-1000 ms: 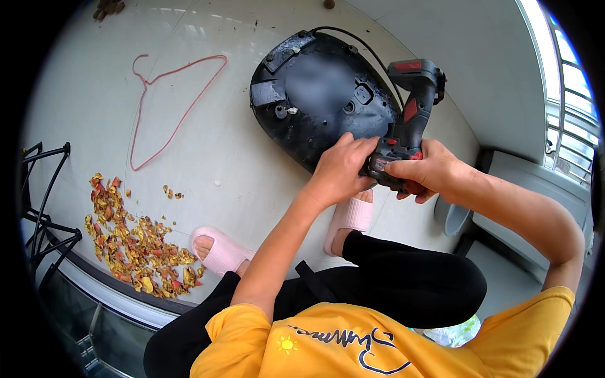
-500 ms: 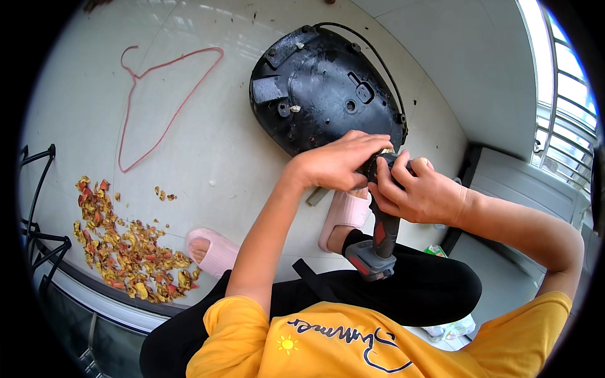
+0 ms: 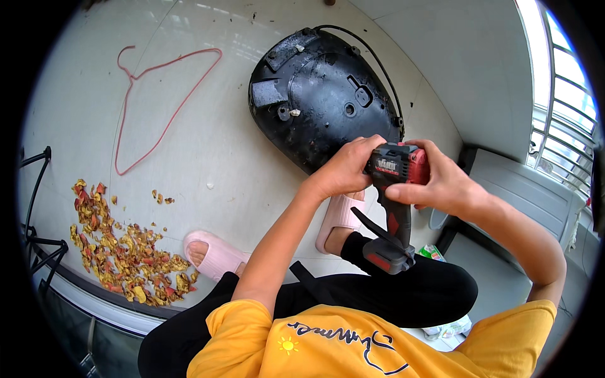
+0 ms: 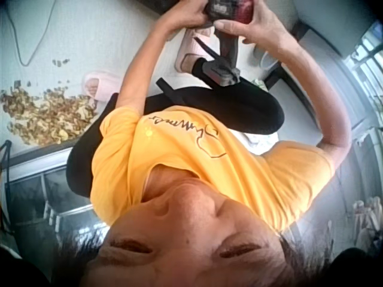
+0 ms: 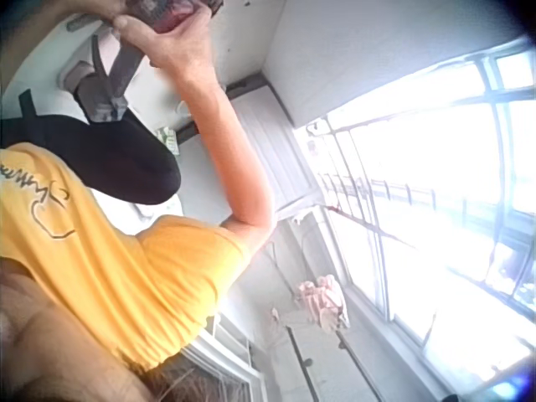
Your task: The person uses a cordless drill to remove screws from the bottom of a black appliance. They then detach a cover panel to expose the internal circuit board and wiring.
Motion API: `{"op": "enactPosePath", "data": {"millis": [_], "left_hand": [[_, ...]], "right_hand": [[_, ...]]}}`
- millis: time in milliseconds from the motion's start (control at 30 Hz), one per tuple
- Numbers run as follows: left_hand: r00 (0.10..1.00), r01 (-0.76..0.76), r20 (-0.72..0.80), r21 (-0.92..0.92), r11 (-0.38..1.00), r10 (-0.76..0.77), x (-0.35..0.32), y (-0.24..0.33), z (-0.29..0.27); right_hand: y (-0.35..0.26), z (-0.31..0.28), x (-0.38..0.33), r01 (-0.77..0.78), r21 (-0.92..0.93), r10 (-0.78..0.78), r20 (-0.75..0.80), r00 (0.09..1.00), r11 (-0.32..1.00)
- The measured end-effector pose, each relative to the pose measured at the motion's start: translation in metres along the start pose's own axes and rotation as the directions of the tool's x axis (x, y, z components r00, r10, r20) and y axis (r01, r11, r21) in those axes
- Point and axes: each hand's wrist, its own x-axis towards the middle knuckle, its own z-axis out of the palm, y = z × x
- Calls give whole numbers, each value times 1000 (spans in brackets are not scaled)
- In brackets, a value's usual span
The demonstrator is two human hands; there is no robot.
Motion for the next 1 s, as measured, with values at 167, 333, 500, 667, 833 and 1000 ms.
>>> {"op": "enactPosePath", "data": {"millis": [167, 333, 500, 667, 833, 1000], "left_hand": [[996, 71, 49, 65, 995, -74, -3, 8, -13], [979, 107, 186, -95, 990, -88, 2, 21, -27], [997, 30, 68, -82, 996, -25, -2, 7, -11], [990, -46, -134, -47, 998, 40, -9, -3, -6], [983, -45, -178, 16, 999, 47, -9, -4, 8], [998, 10, -61, 83, 997, -5, -18, 6, 5]], "right_hand": [[1, 10, 13, 247, -458, -355, -165, 920, 854], [3, 6, 14, 522, -848, -725, 299, 620, 96], [-7, 1, 1, 519, -846, -717, 288, 634, 119], [-4, -6, -21, 91, -155, -156, -484, 861, 984], [-16, 4, 17, -336, 461, 312, 130, 941, 821], [-6, 9, 20, -205, 308, 205, 33, 978, 929]]}}
